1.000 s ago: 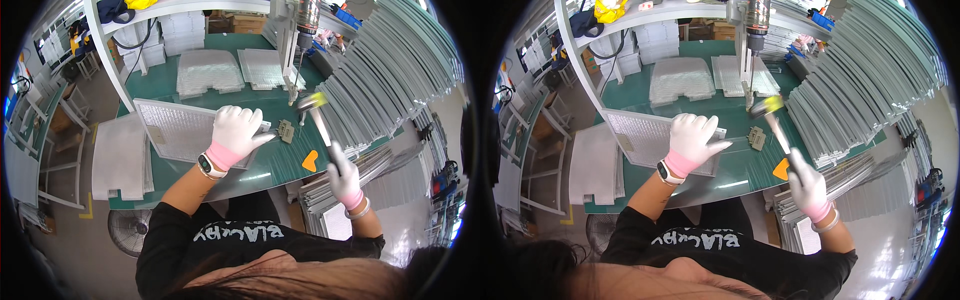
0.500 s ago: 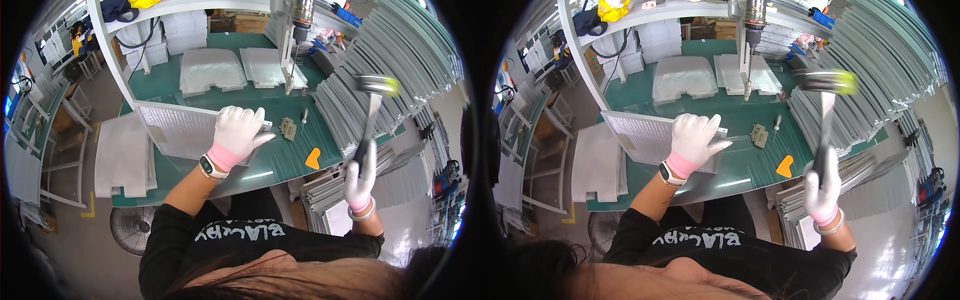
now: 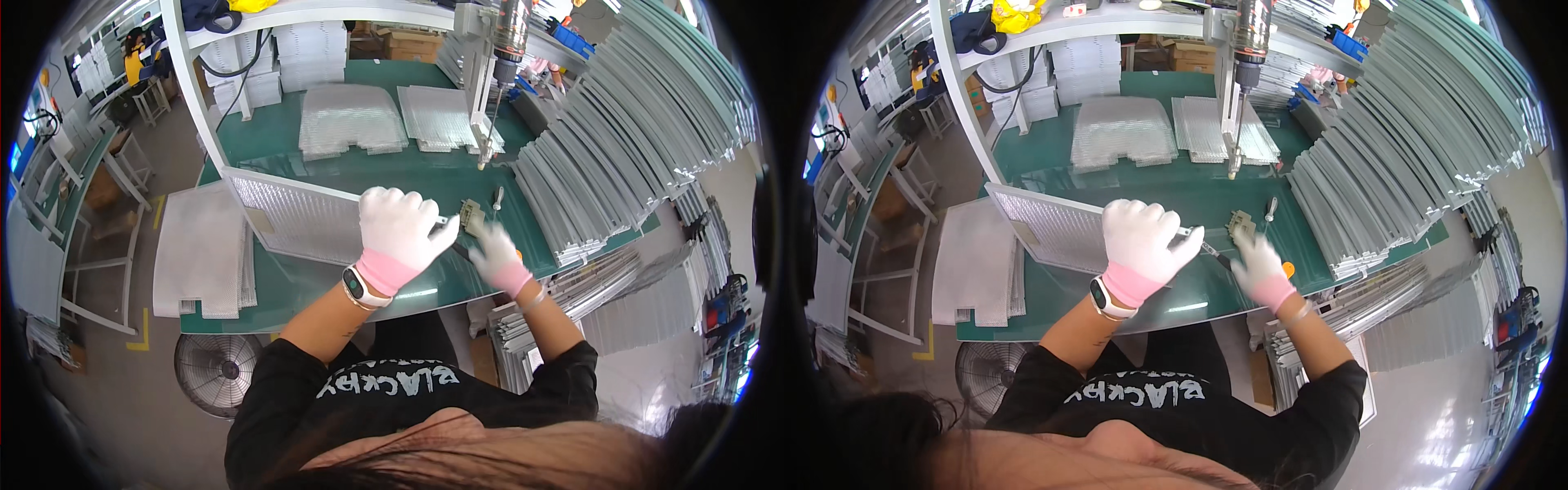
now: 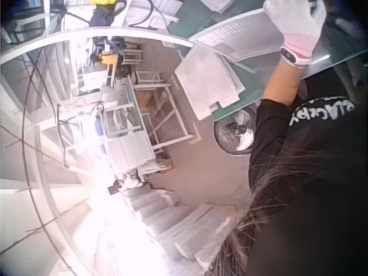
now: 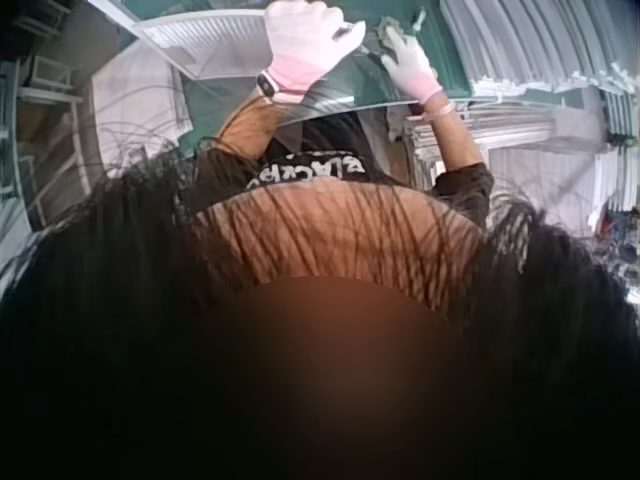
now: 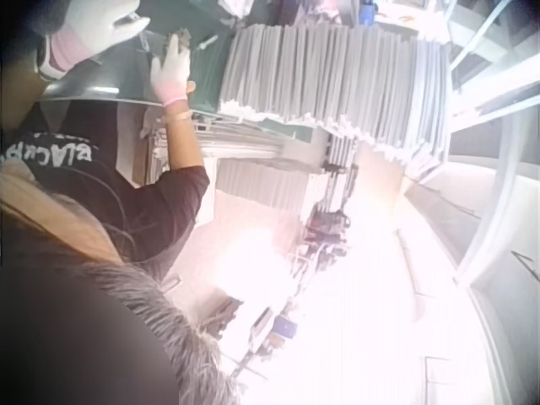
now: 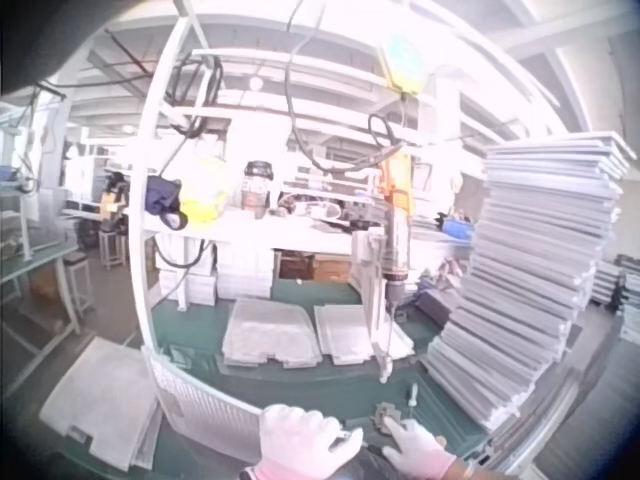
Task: Assembling metal mesh filters by fitting frames and securing components using a mallet and power screwdriver.
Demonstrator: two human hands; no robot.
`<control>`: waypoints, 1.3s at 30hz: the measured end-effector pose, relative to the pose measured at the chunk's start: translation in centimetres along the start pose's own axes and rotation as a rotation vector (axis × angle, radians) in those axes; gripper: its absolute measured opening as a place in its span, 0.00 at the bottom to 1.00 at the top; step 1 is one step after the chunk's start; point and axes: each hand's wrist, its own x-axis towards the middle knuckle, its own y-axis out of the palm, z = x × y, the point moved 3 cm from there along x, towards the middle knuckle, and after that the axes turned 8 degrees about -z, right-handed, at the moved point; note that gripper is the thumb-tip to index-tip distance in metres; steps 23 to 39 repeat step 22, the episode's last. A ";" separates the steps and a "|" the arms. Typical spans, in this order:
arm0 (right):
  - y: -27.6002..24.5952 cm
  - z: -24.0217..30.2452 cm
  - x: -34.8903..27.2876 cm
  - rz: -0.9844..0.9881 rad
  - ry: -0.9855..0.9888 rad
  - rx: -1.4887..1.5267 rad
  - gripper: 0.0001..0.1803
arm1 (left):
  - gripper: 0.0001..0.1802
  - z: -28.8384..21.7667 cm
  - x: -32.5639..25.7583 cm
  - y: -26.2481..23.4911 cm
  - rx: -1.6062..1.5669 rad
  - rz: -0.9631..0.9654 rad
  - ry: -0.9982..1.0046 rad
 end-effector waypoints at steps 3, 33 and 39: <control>-8.9 5.1 8.0 -0.777 -0.284 0.093 0.32 | 0.15 -0.6 -0.5 -0.6 -0.024 -0.042 0.004; -23.7 9.2 21.1 -0.075 -0.566 1.866 0.31 | 0.18 1.4 0.2 1.7 -0.033 -0.032 0.010; -23.7 9.2 21.1 -0.075 -0.566 1.866 0.31 | 0.18 1.4 0.2 1.7 -0.033 -0.032 0.010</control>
